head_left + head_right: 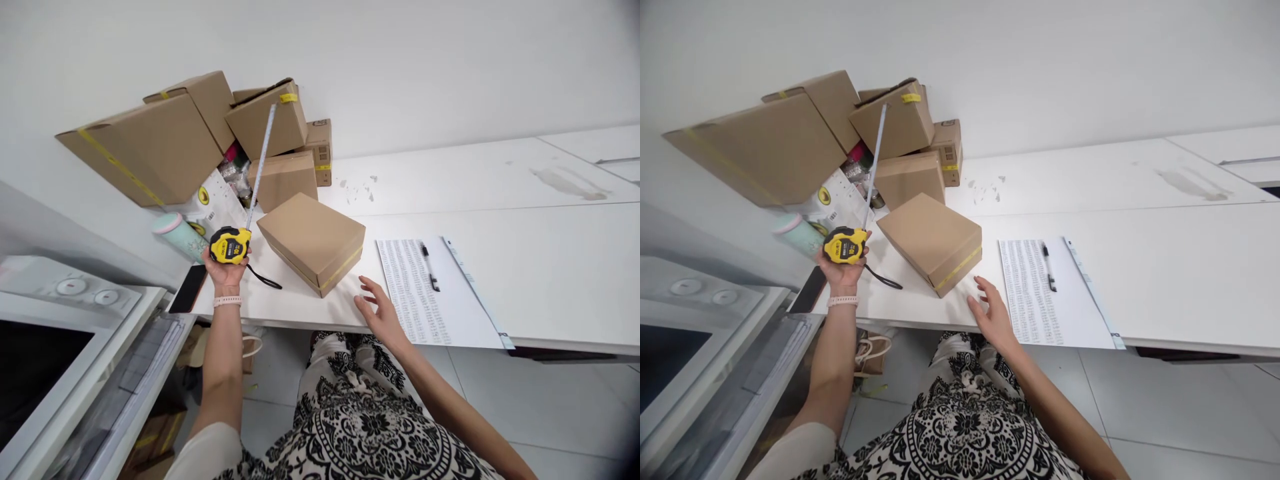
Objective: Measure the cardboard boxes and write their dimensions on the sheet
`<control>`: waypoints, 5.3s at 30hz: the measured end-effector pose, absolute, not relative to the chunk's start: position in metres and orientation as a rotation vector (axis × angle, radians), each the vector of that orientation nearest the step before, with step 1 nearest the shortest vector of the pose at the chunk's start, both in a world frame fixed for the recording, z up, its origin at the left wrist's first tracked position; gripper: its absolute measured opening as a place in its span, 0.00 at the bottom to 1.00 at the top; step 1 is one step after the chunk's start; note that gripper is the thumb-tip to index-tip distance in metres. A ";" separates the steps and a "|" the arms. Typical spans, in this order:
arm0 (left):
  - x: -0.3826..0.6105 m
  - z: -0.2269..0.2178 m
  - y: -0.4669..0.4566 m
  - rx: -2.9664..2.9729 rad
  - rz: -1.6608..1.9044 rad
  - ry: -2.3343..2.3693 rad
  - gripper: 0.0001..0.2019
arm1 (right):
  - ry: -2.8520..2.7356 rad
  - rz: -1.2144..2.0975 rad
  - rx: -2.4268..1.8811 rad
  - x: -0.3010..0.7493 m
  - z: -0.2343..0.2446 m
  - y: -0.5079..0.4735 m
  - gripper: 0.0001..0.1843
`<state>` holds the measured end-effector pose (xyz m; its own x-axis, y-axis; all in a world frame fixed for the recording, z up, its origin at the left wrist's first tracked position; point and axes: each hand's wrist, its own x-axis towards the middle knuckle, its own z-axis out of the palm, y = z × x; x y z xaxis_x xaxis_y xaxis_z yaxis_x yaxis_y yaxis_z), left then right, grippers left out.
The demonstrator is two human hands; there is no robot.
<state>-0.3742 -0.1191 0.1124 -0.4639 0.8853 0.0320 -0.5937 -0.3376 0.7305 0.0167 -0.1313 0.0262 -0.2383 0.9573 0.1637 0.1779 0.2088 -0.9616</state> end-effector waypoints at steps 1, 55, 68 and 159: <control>-0.381 0.107 -0.113 0.517 1.924 0.814 0.33 | -1.615 1.145 -1.089 0.014 0.025 -0.135 0.29; -0.229 0.183 -0.180 0.583 1.624 0.838 0.30 | -1.886 0.405 -1.582 0.081 0.151 -0.007 0.35; -0.231 0.183 -0.139 0.511 1.623 0.965 0.24 | -2.575 0.284 -0.664 -0.025 0.161 -0.059 0.30; -0.194 0.177 -0.315 0.392 1.416 1.110 0.35 | -2.416 0.676 -1.112 -0.050 0.173 0.043 0.27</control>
